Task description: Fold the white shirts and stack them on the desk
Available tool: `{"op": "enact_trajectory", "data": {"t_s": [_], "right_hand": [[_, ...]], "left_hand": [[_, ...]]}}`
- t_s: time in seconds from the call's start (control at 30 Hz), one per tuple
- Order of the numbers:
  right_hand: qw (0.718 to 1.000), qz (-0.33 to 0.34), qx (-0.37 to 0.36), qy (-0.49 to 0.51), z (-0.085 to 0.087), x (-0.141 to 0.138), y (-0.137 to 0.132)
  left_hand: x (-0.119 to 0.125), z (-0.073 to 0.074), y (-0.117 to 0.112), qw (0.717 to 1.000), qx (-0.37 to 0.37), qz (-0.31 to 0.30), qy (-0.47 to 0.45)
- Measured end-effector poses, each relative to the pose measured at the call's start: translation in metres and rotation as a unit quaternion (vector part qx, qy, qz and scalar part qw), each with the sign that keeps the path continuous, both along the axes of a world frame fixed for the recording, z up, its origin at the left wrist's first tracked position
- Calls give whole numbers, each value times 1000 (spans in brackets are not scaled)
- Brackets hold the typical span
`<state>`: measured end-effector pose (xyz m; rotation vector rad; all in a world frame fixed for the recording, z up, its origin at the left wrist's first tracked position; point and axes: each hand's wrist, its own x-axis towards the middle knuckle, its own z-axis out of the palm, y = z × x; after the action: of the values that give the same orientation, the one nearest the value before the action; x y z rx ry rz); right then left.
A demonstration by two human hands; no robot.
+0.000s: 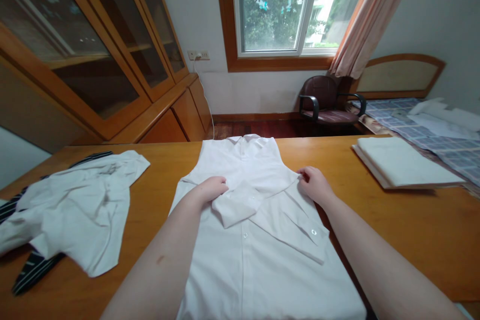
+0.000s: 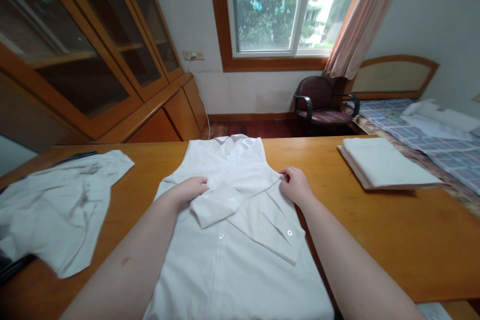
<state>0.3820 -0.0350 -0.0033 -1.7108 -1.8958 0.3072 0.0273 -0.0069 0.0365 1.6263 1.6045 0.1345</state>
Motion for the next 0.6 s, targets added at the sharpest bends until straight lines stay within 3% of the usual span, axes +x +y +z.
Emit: {"op": "enact_trajectory", "data": {"t_s": [0.1, 0.17, 0.33, 0.47, 0.6], "right_hand": [[993, 107, 6, 41, 3, -4, -5], [989, 137, -13, 52, 5, -6, -7], [996, 76, -30, 33, 4, -6, -4], [997, 68, -31, 9, 7, -6, -4], [996, 71, -47, -24, 16, -8, -10]], "left_hand": [[-1, -1, -2, 999, 6, -27, 43], [-1, -1, -2, 996, 17, -40, 72], [5, 1, -1, 991, 78, -17, 106], [12, 2, -3, 981, 104, 16, 162], [15, 2, -6, 979, 110, -43, 168]]}}
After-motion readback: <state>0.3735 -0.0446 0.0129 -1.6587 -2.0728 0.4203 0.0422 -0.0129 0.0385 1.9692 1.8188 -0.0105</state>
